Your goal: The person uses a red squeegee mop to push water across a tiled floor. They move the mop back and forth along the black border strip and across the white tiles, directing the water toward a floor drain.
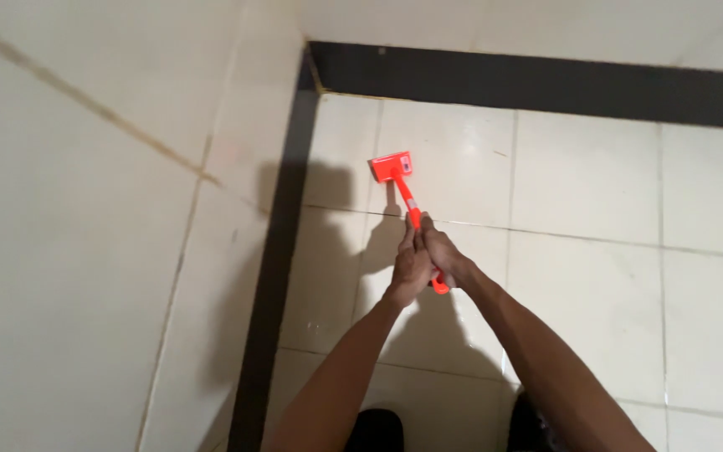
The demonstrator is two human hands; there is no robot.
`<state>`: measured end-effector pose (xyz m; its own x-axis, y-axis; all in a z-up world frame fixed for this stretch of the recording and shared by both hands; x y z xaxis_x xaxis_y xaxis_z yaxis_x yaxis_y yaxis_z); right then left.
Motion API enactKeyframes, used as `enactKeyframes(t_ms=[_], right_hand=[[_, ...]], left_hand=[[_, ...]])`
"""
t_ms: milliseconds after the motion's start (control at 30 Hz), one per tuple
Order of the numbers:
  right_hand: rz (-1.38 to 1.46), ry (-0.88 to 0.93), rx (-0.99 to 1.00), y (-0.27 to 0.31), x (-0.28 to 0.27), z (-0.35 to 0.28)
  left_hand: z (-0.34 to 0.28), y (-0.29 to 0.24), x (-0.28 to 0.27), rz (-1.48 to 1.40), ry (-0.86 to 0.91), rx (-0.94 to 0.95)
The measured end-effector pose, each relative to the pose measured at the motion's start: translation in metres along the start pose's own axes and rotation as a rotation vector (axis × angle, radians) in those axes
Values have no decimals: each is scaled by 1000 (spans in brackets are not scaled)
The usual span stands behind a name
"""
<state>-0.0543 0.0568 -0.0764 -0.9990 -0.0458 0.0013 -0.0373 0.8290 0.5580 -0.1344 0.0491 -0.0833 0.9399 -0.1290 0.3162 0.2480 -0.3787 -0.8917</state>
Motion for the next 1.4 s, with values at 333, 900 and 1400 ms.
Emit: enactKeyframes(t_ms=[333,900,1400], right_hand=[[192,-229,29,-71,-136,-62],[265,117,-12,-44,15,24],[-23,317,33,-22,132,-18]], left_hand=[[-41,12,142,386,250,-227],[-44,-60,-8,452,65,-231],[-97,-72,-101,450,-314,-275]])
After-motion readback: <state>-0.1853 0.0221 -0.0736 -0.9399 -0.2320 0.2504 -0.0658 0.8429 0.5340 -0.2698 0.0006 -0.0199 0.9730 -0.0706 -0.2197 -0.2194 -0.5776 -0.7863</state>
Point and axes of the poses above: each hand's wrist, its own z-axis towards the middle knuckle, its own x-axis out of the palm, y = z × x, the point moved 6 cm from there along z, towards the middle knuckle, and after that the axes turned 4 degrees about x, right-handed, at the moved point
